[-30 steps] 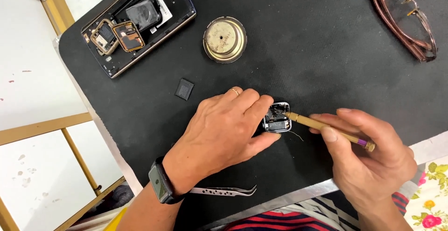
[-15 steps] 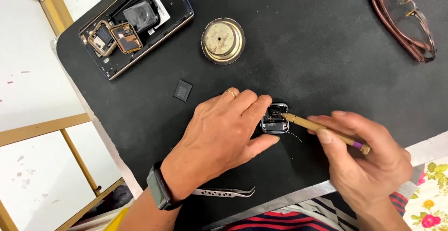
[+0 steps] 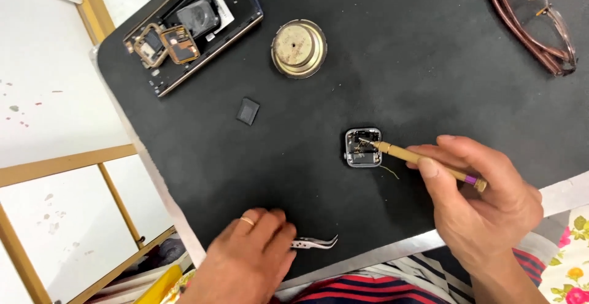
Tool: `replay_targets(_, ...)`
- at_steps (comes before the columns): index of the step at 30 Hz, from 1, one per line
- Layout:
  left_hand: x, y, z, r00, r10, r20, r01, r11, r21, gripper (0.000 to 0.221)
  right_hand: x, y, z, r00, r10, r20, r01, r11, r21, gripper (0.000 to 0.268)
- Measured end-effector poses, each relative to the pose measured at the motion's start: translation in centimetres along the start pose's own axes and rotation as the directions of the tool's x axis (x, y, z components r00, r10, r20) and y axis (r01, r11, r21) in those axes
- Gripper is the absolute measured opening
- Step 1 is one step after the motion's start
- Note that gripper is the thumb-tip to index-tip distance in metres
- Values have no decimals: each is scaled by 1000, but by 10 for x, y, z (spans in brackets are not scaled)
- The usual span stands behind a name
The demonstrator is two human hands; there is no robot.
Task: Disassembling a smartwatch using a precision screwdriver and tweezers to remove internal components.
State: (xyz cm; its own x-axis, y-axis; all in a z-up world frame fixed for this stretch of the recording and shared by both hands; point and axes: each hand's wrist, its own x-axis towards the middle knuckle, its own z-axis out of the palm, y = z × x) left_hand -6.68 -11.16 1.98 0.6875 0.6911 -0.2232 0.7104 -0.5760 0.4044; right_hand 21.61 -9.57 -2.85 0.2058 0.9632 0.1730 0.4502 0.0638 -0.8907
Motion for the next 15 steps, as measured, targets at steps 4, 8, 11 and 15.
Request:
replay_targets(4, 5, 6, -5, 999, 3, -52, -2, 1000, 27, 20, -2, 1, 0, 1000, -24, 3, 24, 1000, 1, 31)
replay_targets(8, 33, 10, -23, 971, -39, -238, -1, 986, -167, 19, -5, 7, -1, 985, 124, -123, -102, 980, 173, 22)
replay_targets(11, 55, 13, -18, 954, -87, -287, 4, 960, -280, 24, -4, 12, -1, 962, 197, -188, -131, 941, 313, 18)
replay_targets(15, 72, 14, -7, 907, -190, -376, 70, 948, -310, 23, -2, 9, 1, 970, 187, -155, -128, 936, 328, 21)
